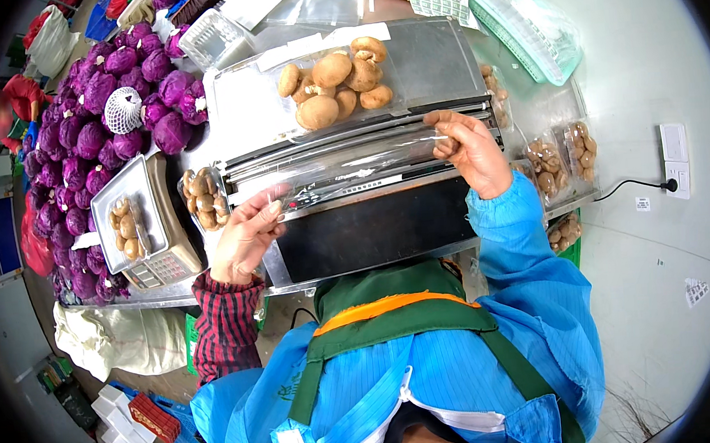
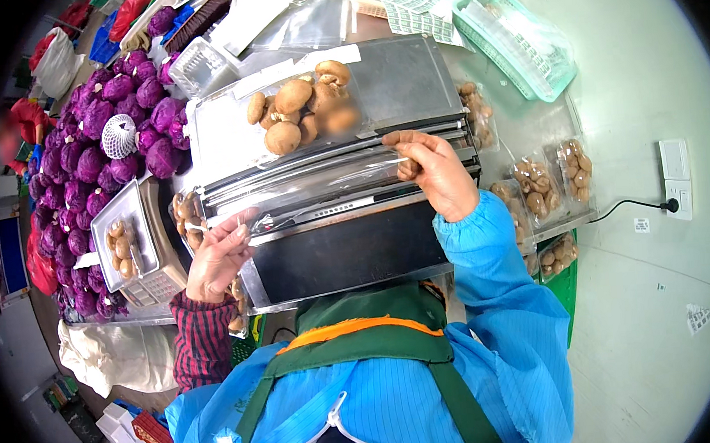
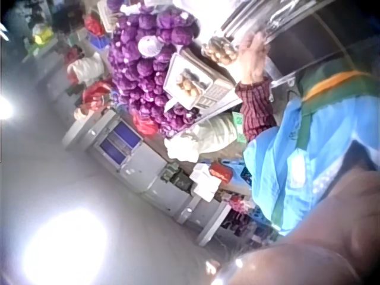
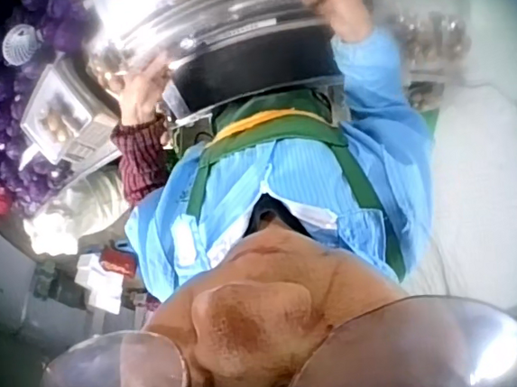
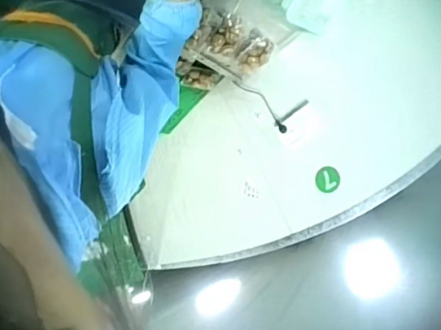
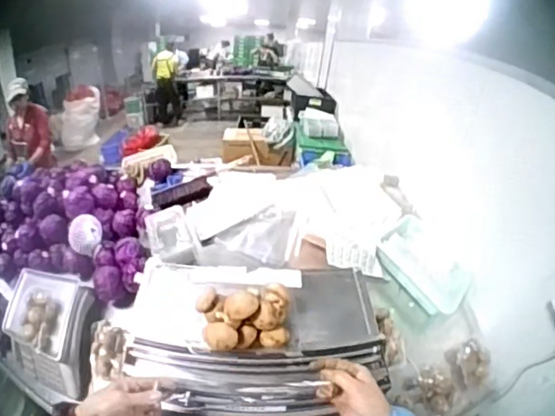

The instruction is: The person places mushrooms into plastic trays, seals them with plastic wrap using a wrapping machine, and then applies adhesive labels to the packaged produce.

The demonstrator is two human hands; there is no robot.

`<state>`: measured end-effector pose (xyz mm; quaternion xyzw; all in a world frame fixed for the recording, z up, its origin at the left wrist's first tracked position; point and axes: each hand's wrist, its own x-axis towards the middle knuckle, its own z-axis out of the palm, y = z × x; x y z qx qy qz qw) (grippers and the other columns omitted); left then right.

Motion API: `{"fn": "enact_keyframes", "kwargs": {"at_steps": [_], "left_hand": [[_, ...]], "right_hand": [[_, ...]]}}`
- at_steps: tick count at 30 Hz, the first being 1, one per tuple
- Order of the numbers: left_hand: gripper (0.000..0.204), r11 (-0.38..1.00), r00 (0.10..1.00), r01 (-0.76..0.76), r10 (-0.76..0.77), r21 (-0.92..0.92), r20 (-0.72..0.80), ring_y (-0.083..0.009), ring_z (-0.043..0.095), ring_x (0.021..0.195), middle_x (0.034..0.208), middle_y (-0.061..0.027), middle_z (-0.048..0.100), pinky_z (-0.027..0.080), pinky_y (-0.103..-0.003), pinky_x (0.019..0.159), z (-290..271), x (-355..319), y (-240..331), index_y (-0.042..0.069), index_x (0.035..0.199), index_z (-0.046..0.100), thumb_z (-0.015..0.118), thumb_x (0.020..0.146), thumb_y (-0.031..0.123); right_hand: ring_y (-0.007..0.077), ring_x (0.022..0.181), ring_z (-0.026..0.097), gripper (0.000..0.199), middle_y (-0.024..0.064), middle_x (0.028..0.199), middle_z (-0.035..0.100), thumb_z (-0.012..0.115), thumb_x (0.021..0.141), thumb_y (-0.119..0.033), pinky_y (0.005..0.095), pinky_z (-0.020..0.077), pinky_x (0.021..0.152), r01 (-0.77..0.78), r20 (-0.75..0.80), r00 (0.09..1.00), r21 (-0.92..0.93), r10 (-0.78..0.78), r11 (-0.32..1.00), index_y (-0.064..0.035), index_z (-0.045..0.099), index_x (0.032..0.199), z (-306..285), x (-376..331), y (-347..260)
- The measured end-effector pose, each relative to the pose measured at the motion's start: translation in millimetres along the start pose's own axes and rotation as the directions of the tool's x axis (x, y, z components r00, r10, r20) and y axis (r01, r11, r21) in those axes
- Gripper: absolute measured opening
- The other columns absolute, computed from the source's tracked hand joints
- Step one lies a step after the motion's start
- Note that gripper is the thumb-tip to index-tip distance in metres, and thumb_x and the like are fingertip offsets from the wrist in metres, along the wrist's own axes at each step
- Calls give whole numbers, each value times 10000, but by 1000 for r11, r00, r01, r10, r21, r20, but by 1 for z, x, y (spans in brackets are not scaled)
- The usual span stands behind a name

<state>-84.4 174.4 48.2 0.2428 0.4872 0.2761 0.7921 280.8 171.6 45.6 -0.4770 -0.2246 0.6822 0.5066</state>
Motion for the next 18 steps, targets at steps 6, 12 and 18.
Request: {"fn": "enact_keyframes", "kwargs": {"at_steps": [6, 12, 18], "left_hand": [[157, 879, 901, -318, 396, -355, 174, -60, 386, 583, 717, 27, 463, 329, -236, 565, 31, -9, 25, 32, 885, 589, 601, 924, 183], [298, 445, 250, -762, 872, -471, 420, -251, 581, 974, 1109, -123, 599, 452, -392, 852, 36, 51, 127, 33, 1119, 575, 489, 971, 277], [326, 201, 740, -493, 608, 847, 287, -170, 586, 981, 1101, -91, 644, 444, -282, 895, 18, 171, 105, -12, 1154, 601, 428, 1016, 227]], "right_hand": [[77, 578, 391, 250, -28, 627, 407, 444, 922, -67, 269, 354, 592, 331, 122, 928, 163, -352, 929, 90, 584, 1058, 35, -18, -40], [178, 832, 618, 380, 95, 853, 641, 436, 983, -271, 329, 483, 797, 857, 316, 502, -56, -805, 512, 11, 598, 1179, 79, 36, -114], [150, 1060, 574, 408, 75, 1088, 645, 457, 995, -338, 272, 439, 923, 152, 200, 973, -929, 112, 338, 3, 589, 1177, 38, 181, -68]]}}
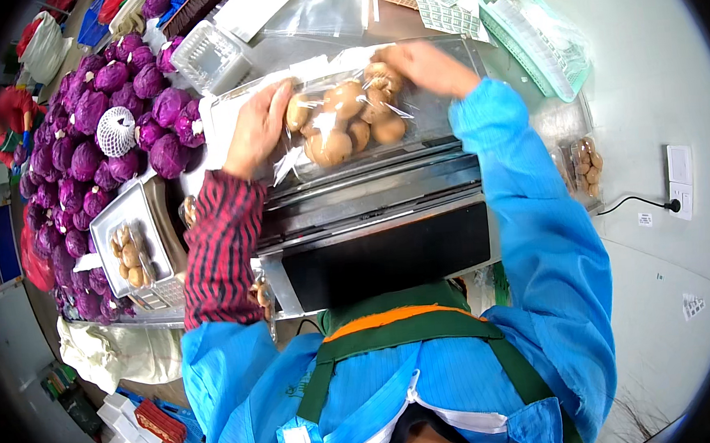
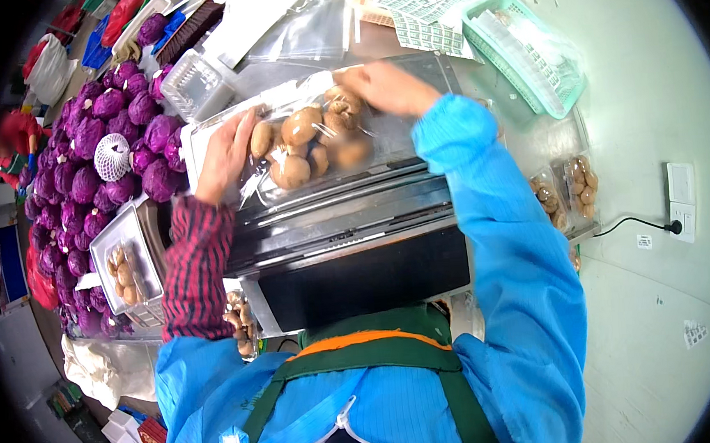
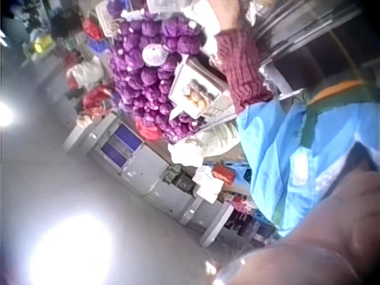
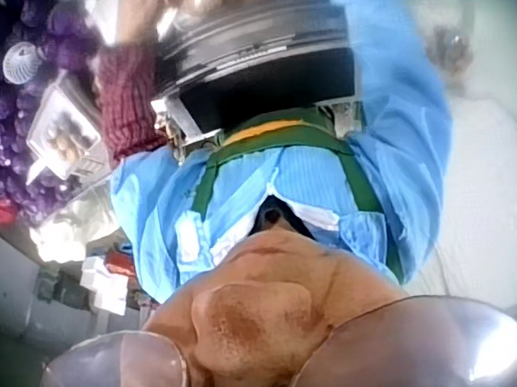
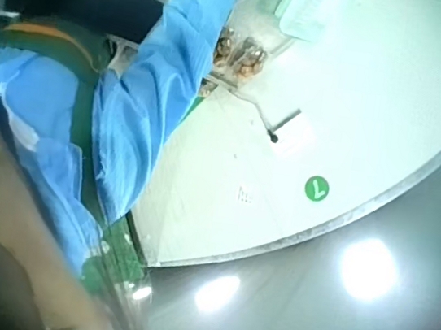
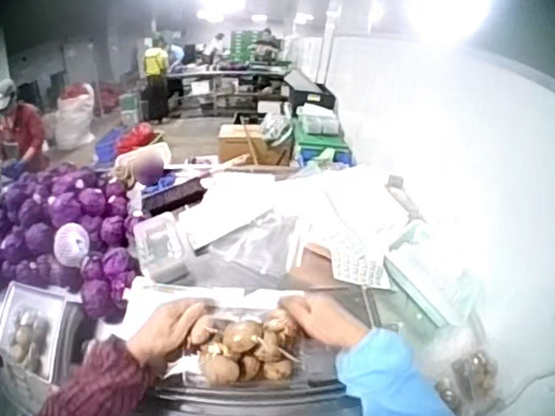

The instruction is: The person places mushrooms into plastic trays, seals them with plastic wrap using a wrapping machine, and then applies adhesive labels to the packaged produce.

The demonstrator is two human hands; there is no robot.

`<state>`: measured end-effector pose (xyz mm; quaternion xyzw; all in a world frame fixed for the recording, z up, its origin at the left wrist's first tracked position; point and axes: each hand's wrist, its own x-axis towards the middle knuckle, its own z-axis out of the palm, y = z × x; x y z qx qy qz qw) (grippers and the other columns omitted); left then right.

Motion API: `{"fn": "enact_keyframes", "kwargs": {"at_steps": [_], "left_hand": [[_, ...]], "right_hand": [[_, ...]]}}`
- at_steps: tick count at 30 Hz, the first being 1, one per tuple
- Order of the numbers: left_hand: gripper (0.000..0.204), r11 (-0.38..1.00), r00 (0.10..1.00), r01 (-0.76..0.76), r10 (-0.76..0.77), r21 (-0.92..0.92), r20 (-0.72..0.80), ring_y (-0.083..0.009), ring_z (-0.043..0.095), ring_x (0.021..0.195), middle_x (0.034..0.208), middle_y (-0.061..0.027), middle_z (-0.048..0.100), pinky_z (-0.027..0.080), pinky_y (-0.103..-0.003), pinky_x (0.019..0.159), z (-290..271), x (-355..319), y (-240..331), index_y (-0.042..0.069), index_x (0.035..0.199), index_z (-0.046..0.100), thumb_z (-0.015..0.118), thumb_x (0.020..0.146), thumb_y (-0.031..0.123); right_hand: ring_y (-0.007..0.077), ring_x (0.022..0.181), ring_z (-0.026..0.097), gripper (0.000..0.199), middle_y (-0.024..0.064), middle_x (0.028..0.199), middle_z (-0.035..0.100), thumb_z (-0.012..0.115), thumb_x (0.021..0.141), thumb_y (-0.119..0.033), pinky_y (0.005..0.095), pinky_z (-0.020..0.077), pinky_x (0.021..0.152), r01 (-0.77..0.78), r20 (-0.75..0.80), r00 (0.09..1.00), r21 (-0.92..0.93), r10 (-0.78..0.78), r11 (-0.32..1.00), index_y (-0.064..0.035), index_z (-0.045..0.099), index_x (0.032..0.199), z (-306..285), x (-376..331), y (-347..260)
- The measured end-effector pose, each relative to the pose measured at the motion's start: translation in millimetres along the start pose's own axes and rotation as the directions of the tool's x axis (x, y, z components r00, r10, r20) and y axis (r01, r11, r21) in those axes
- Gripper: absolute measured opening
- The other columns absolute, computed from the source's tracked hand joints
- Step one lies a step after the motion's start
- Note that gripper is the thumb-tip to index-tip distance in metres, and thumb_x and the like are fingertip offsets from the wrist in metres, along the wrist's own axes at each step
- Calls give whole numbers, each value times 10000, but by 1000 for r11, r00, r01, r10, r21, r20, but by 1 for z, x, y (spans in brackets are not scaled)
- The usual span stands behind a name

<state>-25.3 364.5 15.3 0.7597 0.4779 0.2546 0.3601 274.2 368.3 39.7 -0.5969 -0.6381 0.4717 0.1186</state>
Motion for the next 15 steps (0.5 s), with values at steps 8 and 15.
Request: {"fn": "enact_keyframes", "kwargs": {"at_steps": [8, 15], "left_hand": [[530, 449, 823, 566, -345, -691, 451, -182, 594, 1062, 1184, -107, 590, 484, -327, 923, 9, -76, 57, -14, 1286, 482, 333, 1025, 422], [619, 22, 431, 885, -416, -465, 801, -143, 630, 932, 1067, -66, 639, 538, -283, 779, 29, -180, 77, 68, 1283, 502, 337, 971, 577]], "right_hand": [[151, 1123, 509, 592, 90, 1212, 561, 639, 896, -415, 295, 456, 934, 213, 141, 926, 572, -351, 792, -13, 488, 1304, 31, -90, 22], [178, 1113, 542, 655, 105, 1264, 550, 580, 914, -479, 300, 455, 939, -350, 440, 898, 704, 7, 618, 24, 484, 1323, 89, -196, 40]]}}
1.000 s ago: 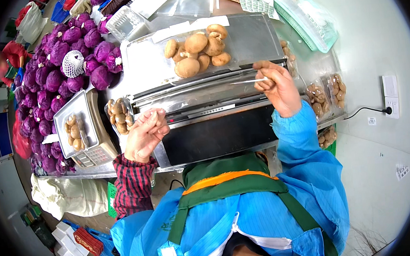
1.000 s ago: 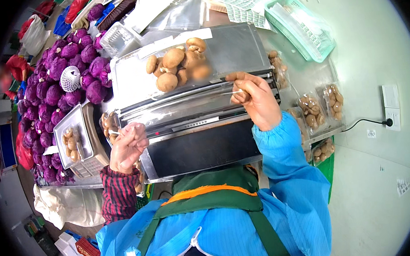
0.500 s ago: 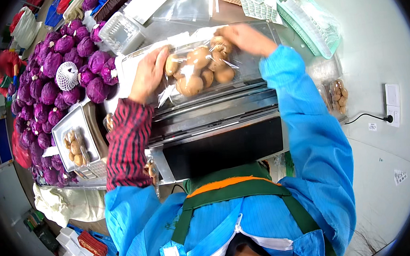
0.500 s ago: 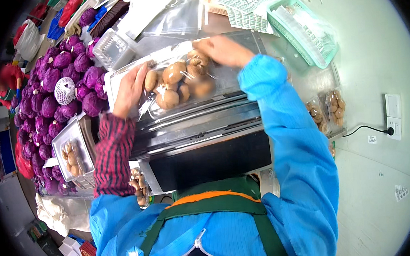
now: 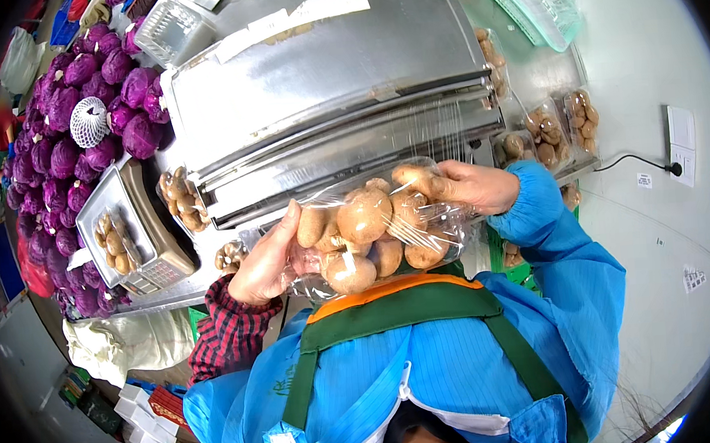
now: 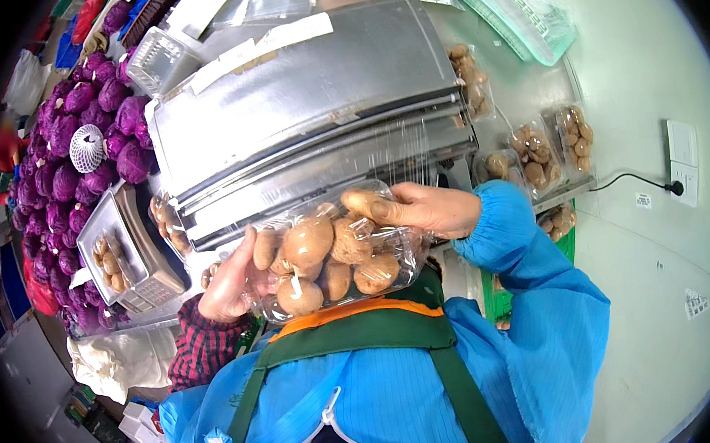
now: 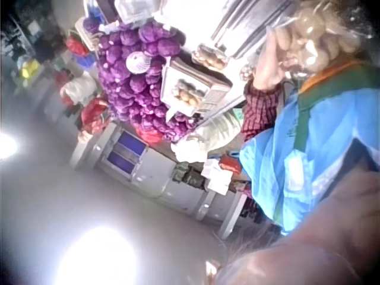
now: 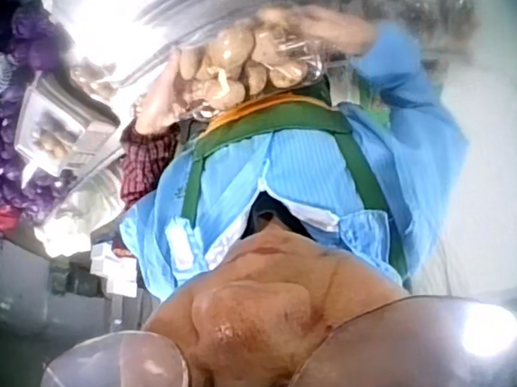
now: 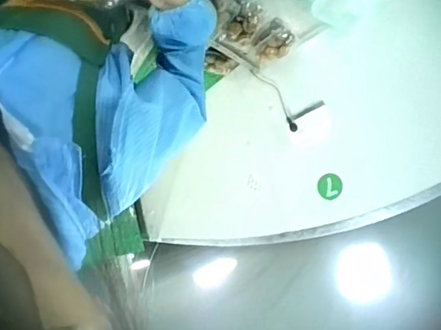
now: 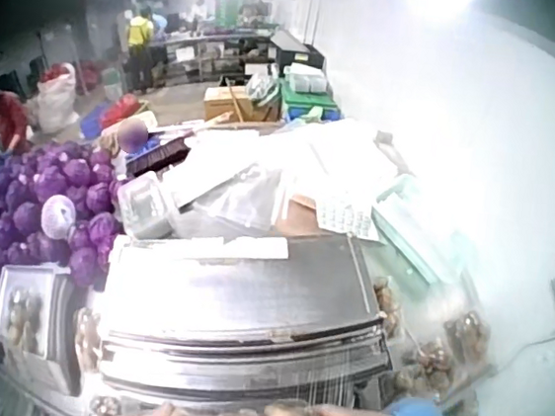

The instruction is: The person places mushrooms into plastic trays, seals them with plastic wrap using a wrapping machine, and then applies adhesive labels to the packaged produce.

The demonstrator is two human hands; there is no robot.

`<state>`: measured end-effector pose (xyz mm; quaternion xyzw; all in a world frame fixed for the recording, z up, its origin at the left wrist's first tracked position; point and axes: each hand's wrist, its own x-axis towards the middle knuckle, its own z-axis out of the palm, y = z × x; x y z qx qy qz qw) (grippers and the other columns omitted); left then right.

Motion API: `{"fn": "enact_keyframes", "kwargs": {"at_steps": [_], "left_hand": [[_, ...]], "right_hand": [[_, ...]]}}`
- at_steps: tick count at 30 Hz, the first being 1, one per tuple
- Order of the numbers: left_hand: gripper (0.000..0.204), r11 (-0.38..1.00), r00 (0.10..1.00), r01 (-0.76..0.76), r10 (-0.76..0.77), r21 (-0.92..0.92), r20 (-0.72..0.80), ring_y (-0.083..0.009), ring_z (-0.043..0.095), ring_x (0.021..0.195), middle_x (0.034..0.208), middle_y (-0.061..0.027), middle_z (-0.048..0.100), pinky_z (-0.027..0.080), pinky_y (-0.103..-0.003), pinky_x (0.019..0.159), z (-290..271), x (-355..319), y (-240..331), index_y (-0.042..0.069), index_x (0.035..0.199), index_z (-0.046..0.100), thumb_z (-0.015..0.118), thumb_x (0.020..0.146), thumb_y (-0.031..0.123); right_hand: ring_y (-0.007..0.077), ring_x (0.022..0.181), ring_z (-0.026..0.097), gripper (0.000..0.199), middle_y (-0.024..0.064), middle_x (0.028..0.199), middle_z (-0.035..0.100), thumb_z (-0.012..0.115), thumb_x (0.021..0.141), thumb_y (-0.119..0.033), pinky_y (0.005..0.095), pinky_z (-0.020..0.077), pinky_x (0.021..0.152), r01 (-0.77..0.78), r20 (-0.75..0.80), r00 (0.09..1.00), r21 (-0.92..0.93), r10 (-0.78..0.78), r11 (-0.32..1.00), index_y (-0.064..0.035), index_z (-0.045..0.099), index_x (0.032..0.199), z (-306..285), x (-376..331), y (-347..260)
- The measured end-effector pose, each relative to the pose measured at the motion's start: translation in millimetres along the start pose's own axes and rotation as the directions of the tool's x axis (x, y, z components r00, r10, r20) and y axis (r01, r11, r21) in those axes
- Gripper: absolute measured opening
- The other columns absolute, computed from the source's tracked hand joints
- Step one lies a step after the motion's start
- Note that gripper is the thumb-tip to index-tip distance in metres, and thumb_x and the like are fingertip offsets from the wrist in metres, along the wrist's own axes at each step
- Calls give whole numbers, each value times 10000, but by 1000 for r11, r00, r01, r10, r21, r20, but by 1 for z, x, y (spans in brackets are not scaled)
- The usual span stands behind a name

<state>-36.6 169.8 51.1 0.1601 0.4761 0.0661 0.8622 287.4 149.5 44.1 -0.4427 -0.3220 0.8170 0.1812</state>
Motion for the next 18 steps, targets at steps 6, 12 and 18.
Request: {"fn": "enact_keyframes", "kwargs": {"at_steps": [6, 12, 18], "left_hand": [[598, 999, 999, -39, 39, -1, 28, -209, 654, 995, 1172, -121, 617, 567, -335, 825, -10, 40, -23, 8, 1287, 484, 361, 989, 511], [552, 969, 942, -197, 230, 152, -244, -148, 628, 875, 1007, -92, 657, 499, -282, 757, -15, 6, -115, -31, 1148, 593, 426, 989, 472], [348, 879, 666, -442, 453, 176, -593, -16, 299, 428, 519, 80, 411, 210, -209, 401, -21, 21, -170, 70, 828, 631, 527, 978, 365]], "right_hand": [[143, 911, 612, 658, 80, 1156, 583, 548, 907, -546, 272, 541, 641, -118, 50, 992, 55, 115, 992, -18, 497, 1296, -14, 17, 61], [154, 884, 601, 486, 96, 1008, 645, 512, 969, -404, 294, 501, 693, 120, -289, 937, -265, -198, 957, 16, 561, 1210, 21, -10, 136], [66, 627, 466, 297, 19, 654, 561, 502, 991, -224, 272, 406, 563, 239, -797, 498, -252, -341, 938, 13, 648, 887, 42, -16, 149]]}}
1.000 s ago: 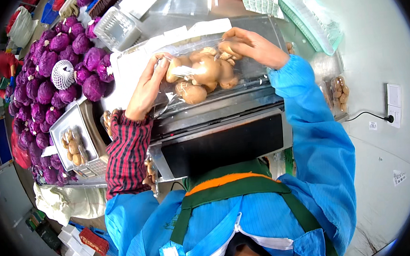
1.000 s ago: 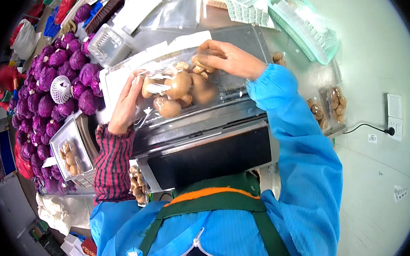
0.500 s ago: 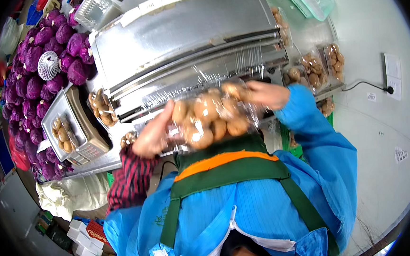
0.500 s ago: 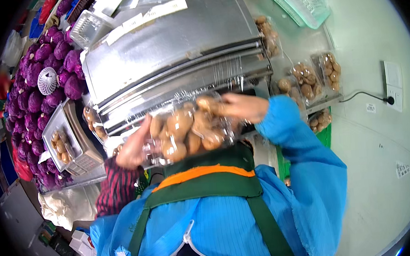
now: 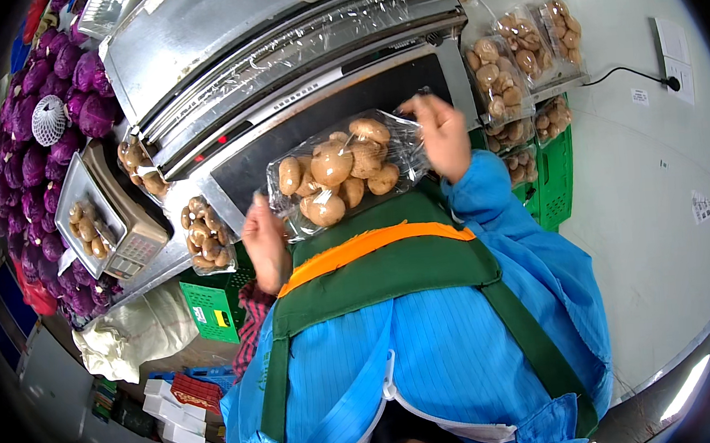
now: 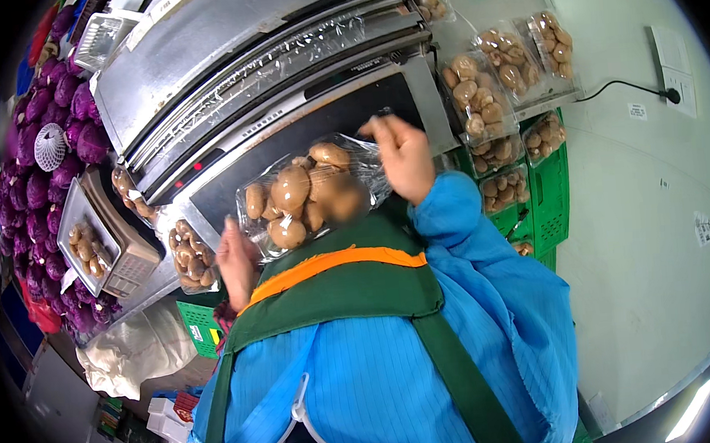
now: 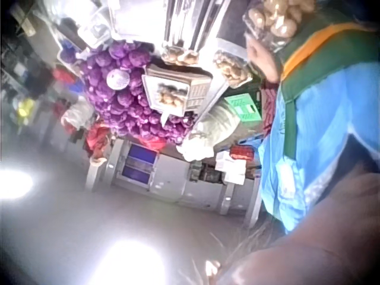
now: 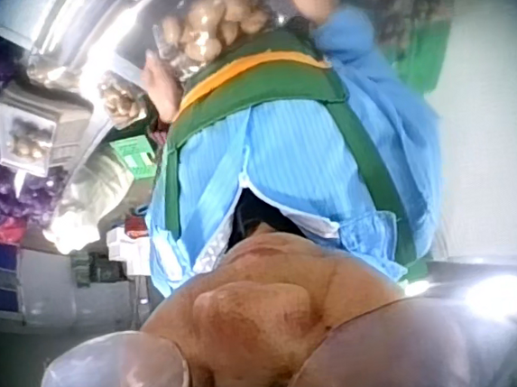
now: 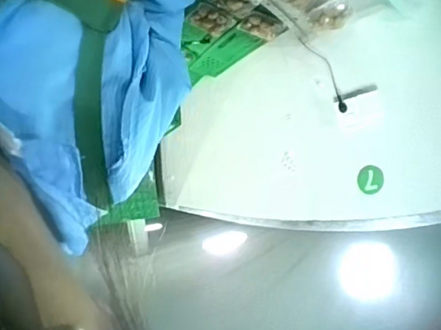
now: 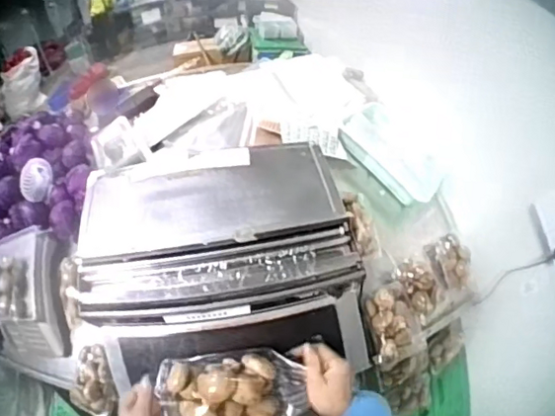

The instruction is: The person places mushrooms into plastic trays, seals them with plastic wrap using a wrapping machine, and then applies adhesive labels to the packaged produce.

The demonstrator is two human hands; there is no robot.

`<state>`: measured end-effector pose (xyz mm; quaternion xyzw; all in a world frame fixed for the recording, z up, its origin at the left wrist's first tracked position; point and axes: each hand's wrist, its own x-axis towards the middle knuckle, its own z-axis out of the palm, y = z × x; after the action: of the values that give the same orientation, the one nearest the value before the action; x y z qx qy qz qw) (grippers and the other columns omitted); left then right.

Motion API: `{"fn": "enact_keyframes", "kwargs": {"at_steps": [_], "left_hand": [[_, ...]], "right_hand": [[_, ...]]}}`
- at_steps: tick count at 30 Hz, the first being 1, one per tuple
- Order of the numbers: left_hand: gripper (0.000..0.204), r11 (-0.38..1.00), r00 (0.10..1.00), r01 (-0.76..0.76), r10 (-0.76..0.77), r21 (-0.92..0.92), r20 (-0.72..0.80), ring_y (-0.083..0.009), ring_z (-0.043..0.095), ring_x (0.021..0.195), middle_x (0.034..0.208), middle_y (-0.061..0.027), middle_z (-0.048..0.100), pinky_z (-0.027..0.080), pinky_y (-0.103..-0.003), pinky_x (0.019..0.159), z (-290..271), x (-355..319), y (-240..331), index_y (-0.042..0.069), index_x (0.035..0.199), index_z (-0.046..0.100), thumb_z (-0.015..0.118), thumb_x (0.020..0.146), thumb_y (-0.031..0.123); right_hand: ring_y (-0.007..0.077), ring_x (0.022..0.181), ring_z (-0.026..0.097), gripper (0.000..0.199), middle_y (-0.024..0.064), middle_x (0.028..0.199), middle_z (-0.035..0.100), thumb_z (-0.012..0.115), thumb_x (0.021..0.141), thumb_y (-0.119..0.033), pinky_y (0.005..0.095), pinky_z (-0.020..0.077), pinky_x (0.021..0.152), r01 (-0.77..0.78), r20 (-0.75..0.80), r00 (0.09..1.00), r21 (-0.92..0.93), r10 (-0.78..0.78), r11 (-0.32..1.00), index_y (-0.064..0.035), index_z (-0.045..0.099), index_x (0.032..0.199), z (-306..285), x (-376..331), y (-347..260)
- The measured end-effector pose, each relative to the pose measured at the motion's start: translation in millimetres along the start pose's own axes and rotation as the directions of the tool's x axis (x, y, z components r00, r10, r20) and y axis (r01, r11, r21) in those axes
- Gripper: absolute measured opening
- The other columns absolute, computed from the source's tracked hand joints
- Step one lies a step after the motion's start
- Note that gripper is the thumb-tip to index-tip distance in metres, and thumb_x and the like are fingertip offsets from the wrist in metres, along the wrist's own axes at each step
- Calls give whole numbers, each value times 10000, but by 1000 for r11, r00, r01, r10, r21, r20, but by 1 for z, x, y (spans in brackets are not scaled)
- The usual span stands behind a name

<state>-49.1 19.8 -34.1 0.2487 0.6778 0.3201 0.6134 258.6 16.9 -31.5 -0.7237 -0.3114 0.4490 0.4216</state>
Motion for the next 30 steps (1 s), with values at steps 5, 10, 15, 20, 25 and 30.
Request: {"fn": "enact_keyframes", "kwargs": {"at_steps": [5, 10, 15, 20, 25, 30], "left_hand": [[274, 994, 994, 112, -112, -11, 13, -22, 390, 512, 617, 71, 488, 279, -192, 444, -21, -12, -13, 72, 820, 619, 540, 982, 279], [285, 997, 902, 74, -76, 21, 426, -158, 633, 812, 941, -78, 670, 527, -286, 713, -19, 38, -130, -34, 1050, 630, 497, 977, 207], [325, 973, 722, 178, -231, 147, 653, -179, 602, 892, 1027, -84, 626, 510, -308, 767, 31, 33, -104, -10, 1122, 568, 480, 975, 266], [385, 972, 740, 177, -235, 155, 631, -200, 571, 972, 1112, -90, 582, 493, -330, 822, 41, -4, -50, 14, 1195, 507, 464, 972, 325], [456, 988, 736, 103, -154, 115, 659, -221, 540, 1052, 1198, -96, 537, 476, -352, 876, 58, -37, -4, 38, 1267, 445, 447, 970, 383], [534, 997, 700, 49, -78, 61, 709, -241, 509, 1132, 1283, -101, 493, 459, -374, 931, 84, -73, 4, 63, 1339, 384, 431, 967, 442]], "right_hand": [[47, 497, 387, 256, -30, 570, 501, 513, 967, -184, 239, 335, 477, -6, -9, 1000, -91, 5, 996, 3, 666, 883, -33, -17, 59], [190, 810, 607, 306, 124, 950, 678, 560, 908, -283, 354, 486, 747, -141, 407, 899, -87, 164, 986, -8, 651, 1007, 7, -40, 111], [189, 917, 594, 269, 90, 1025, 646, 570, 910, -257, 330, 468, 852, -453, 669, 730, 318, 141, 833, -29, 594, 1051, 8, -55, -18], [206, 1010, 561, 306, 106, 1075, 616, 514, 931, -310, 337, 431, 916, -153, 661, 723, 437, -201, 886, -34, 596, 1034, -27, -82, -36], [242, 1137, 503, 478, 141, 1189, 566, 431, 949, -452, 364, 372, 996, -337, 576, 774, 727, -263, 598, -25, 622, 1043, -41, -98, -13], [292, 1263, 441, 702, 167, 1297, 519, 298, 945, -620, 407, 304, 1074, -375, 352, 828, 926, -436, 35, -16, 641, 1051, -71, -104, 21]]}}
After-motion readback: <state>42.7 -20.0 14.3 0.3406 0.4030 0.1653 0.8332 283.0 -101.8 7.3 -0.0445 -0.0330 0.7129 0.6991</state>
